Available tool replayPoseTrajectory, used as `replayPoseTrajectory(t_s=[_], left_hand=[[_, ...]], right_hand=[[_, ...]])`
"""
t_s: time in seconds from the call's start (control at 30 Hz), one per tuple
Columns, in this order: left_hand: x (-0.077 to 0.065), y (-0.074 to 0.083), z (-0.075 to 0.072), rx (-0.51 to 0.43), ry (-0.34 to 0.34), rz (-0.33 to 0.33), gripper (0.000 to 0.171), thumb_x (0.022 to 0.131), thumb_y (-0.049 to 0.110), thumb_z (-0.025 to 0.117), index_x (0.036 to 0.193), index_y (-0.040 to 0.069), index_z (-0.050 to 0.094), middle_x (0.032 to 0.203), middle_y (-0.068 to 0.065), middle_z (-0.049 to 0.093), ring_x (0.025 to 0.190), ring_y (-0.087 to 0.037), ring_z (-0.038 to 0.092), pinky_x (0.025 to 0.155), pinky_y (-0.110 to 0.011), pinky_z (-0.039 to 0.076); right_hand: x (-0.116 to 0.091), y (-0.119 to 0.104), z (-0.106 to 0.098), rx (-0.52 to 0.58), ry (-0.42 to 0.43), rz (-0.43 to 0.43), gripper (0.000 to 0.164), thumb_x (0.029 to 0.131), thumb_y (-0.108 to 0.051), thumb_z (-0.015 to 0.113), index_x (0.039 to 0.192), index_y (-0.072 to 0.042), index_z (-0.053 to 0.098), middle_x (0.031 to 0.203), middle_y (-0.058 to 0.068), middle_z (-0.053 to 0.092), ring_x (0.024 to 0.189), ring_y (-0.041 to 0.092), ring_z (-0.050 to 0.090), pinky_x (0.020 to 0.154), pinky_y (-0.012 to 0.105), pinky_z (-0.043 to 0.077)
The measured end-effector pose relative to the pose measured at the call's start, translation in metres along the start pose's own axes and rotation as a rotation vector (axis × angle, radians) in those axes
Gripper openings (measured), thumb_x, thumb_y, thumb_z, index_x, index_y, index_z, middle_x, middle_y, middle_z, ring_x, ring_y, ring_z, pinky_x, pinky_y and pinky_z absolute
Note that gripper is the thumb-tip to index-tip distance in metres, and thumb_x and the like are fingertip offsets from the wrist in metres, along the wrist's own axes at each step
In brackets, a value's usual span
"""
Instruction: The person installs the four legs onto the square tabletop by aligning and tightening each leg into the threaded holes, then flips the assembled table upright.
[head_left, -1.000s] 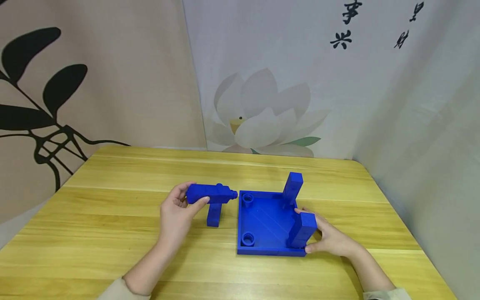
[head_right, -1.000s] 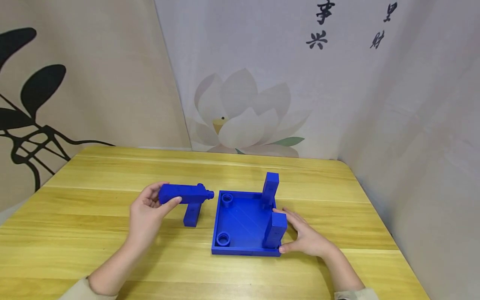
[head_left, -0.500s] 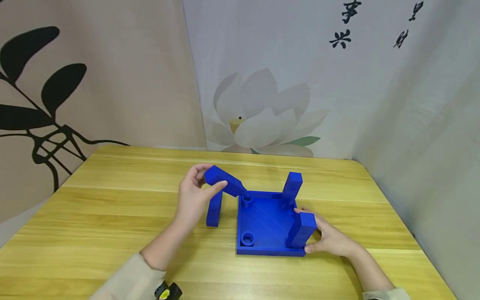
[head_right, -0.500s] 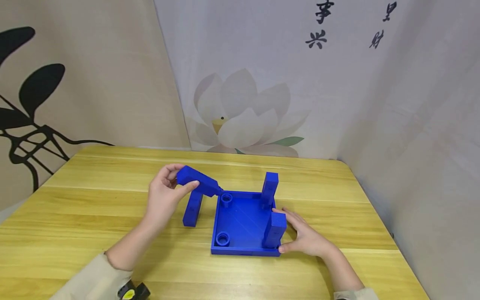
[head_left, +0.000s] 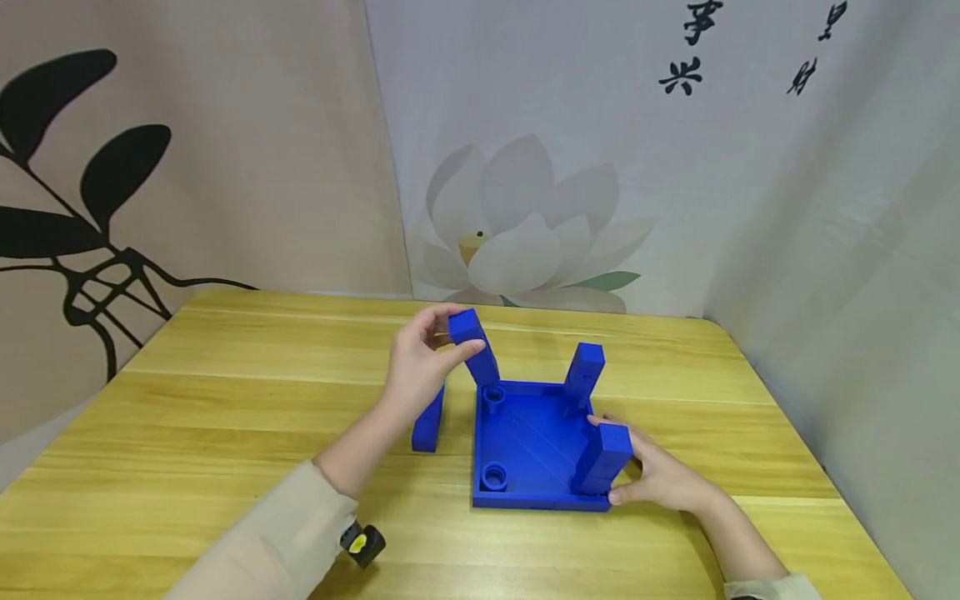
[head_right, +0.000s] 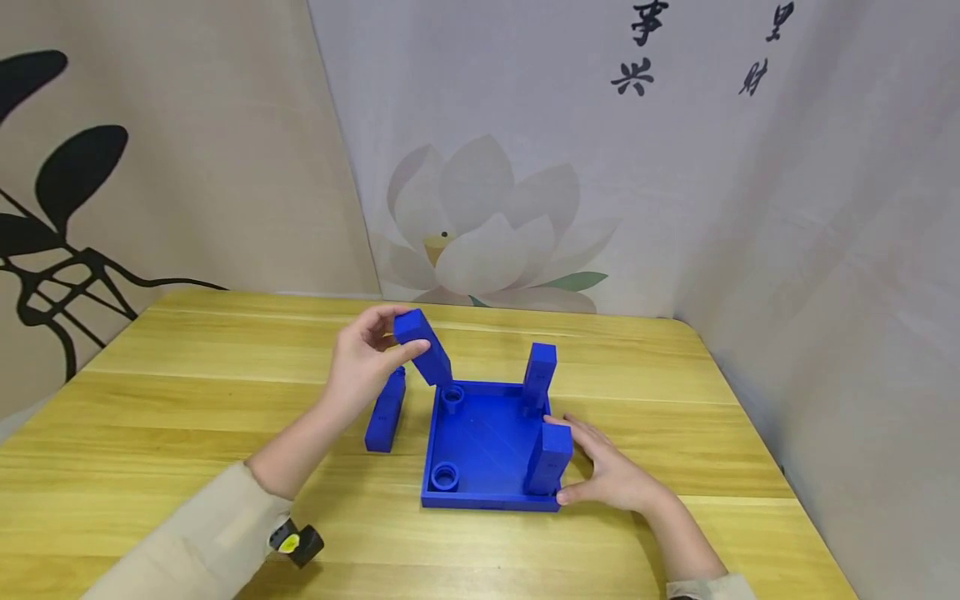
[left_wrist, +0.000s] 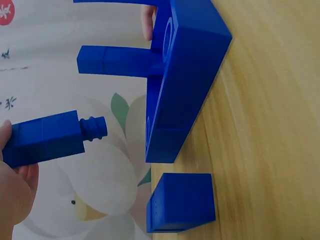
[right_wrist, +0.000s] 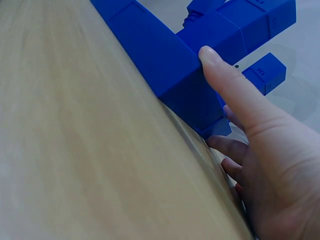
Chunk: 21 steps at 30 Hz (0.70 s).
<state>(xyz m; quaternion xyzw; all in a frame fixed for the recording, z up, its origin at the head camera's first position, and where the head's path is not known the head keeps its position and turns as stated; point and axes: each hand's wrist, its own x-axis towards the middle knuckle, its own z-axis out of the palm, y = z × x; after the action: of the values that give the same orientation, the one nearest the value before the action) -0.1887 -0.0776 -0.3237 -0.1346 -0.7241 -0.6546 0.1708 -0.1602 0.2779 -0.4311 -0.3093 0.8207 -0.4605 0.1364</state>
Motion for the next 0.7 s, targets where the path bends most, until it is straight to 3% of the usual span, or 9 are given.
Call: replayPoseTrajectory(t_s=[0.27,0.7], left_hand=[[0.006,-0.005,0.013,-0.009,-0.048,0.043,0.045,0.079,0.006,0.078,0.121,0.000,0.063,0.103,-0.010,0.065,0.093,-0.023,0.063,0.085,-0.039,0.053],[0.007,-0.017,0.033,-0.058,-0.031,0.056,0.050,0.077,0.004,0.080,0.123,0.001,0.063,0.105,-0.012,0.067,0.095,-0.025,0.064,0.086,-0.043,0.052]], right_hand=[[0.000,0.000,0.000,0.011,-0.003,0.001,0.097,0.072,-0.015,0.084,0.151,-0.017,0.029,0.152,0.018,0.023,0.135,0.015,0.026,0.104,0.018,0.023],[0.001,-0.001,0.001,0.014,0.003,0.006,0.097,0.071,-0.014,0.085,0.151,-0.020,0.030,0.152,0.019,0.022,0.135,0.015,0.026,0.104,0.017,0.022]])
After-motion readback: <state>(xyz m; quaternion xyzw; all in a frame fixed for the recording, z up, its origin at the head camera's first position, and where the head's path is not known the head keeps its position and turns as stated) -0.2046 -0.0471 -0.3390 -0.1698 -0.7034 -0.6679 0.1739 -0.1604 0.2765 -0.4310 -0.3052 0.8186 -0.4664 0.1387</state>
